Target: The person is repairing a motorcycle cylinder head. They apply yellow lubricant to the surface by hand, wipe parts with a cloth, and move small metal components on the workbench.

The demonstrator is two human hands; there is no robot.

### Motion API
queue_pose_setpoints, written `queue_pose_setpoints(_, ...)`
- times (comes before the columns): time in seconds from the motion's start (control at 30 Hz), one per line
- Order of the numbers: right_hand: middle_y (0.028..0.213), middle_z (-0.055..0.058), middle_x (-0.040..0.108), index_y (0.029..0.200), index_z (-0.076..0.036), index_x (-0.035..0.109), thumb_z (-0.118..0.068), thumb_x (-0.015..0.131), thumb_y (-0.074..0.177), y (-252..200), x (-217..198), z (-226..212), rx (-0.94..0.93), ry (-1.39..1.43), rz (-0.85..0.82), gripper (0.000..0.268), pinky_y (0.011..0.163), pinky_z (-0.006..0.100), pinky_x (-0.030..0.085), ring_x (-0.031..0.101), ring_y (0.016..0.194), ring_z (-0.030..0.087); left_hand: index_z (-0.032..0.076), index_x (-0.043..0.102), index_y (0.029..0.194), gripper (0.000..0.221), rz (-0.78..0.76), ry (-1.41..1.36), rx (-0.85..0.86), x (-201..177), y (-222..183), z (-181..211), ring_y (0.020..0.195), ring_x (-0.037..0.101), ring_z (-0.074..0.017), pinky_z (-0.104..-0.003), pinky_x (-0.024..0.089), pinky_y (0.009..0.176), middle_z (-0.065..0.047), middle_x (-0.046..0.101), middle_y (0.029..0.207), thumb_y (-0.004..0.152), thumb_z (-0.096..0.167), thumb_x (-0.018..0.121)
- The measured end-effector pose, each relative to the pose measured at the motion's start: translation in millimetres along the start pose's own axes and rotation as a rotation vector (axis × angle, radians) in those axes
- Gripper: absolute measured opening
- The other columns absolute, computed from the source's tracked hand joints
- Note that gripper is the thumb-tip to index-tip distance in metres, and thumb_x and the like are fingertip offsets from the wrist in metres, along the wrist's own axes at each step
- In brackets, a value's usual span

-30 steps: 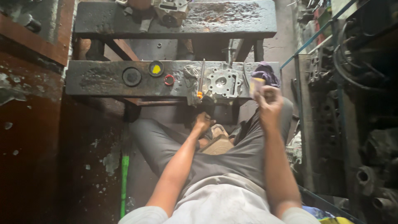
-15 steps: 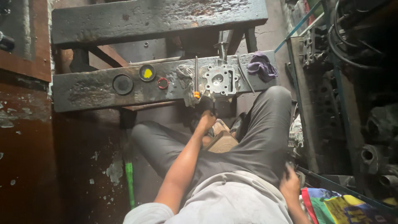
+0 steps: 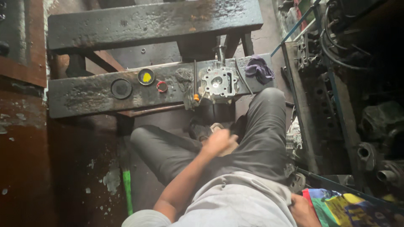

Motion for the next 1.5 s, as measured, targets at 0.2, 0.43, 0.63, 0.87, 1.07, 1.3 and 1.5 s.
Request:
queue_pose_setpoints(0.2, 0.112, 0.010, 0.079, 0.126, 0.000, 0.070, 0.000, 0.066, 0.083, -5.7, 12.2, -14.9, -0.166, 0.479, 0.150, 0.043, 0.087, 0.031, 0.055, 0.071, 0.099, 0.016, 0.001, 0.062, 0.103, 0.042, -0.019, -0.179, 0.522, -12.0, -75.8, 169.2, 0.097, 0.067, -0.0424, -0.052, 0.053, 0.084, -0.022, 0.068, 0.100, 0.093, 0.041, 0.067)
queue_pose_setpoints(0.43, 0.128, 0.014, 0.070, 0.121, 0.002, 0.070, -0.007, 0.076, 0.082, -23.9, 30.8, -31.2, -0.512, 0.297, 0.004, 0.040, 0.094, 0.034, 0.053, 0.067, 0.115, 0.023, -0.002, 0.063, 0.101, 0.042, -0.132, 0.070, 0.577, 60.8, -95.2, 196.1, 0.074, 0.070, -0.0414, -0.049, 0.057, 0.062, -0.025, 0.066, 0.098, 0.082, 0.034, 0.071)
queue_pose_setpoints(0.63, 0.123, 0.012, 0.070, 0.116, -0.007, 0.072, -0.017, 0.076, 0.078, -11.8, 18.8, -13.6, -0.431, -0.149, 0.140, 0.039, 0.096, 0.032, 0.056, 0.070, 0.118, 0.028, 0.004, 0.072, 0.091, 0.018, -0.227, 0.185, 0.644, 105.3, -83.0, 196.8, 0.079, 0.074, -0.0379, -0.049, 0.058, 0.067, -0.022, 0.075, 0.091, 0.088, 0.019, 0.063)
queue_pose_setpoints(0.87, 0.130, 0.017, 0.064, 0.125, -0.005, 0.064, -0.021, 0.079, 0.075, 20.5, 43.9, -48.0, -0.745, -0.038, 0.037, 0.055, 0.099, 0.039, 0.050, 0.061, 0.123, 0.031, 0.004, 0.073, 0.092, 0.025, -0.280, 0.035, 0.581, 56.9, -88.8, 231.3, 0.089, 0.072, -0.0405, -0.050, 0.056, 0.076, -0.021, 0.075, 0.091, 0.073, 0.020, 0.071)
queue_pose_setpoints(1.07, 0.132, 0.019, 0.059, 0.129, -0.004, 0.058, -0.026, 0.084, 0.070, 39.5, 49.9, -81.4, -0.879, -0.108, 0.021, 0.068, 0.099, 0.044, 0.047, 0.056, 0.124, 0.033, 0.005, 0.074, 0.095, 0.022, -0.311, 0.094, 0.584, 14.6, -108.2, 242.6, 0.093, 0.072, -0.0381, -0.050, 0.057, 0.080, -0.019, 0.075, 0.096, 0.085, 0.024, 0.067)
queue_pose_setpoints(1.3, 0.121, 0.013, 0.071, 0.118, -0.010, 0.072, -0.026, 0.082, 0.076, 23.4, 46.4, -93.5, -1.058, -0.172, 0.079, 0.045, 0.097, 0.045, 0.053, 0.067, 0.113, 0.032, 0.008, 0.068, 0.107, 0.031, -0.133, -0.193, 0.474, -40.9, -73.5, 212.1, 0.094, 0.069, -0.0406, -0.049, 0.053, 0.082, -0.019, 0.072, 0.097, 0.092, 0.036, 0.066)
queue_pose_setpoints(1.5, 0.109, 0.008, 0.078, 0.107, -0.016, 0.078, -0.033, 0.077, 0.079, 45.3, 59.2, -40.2, -0.492, -0.428, -0.062, 0.032, 0.091, 0.040, 0.058, 0.074, 0.103, 0.028, 0.004, 0.069, 0.113, 0.036, 0.015, -0.035, 0.182, -49.1, -14.2, 38.1, 0.101, 0.067, -0.0430, -0.051, 0.053, 0.087, -0.024, 0.072, 0.106, 0.087, 0.029, 0.066)
Point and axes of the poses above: each hand's wrist, its own y-axis towards the middle knuckle, its own x-axis out of the palm, z = x × y, the point moved 8 cm from there along y, towards the middle knuckle
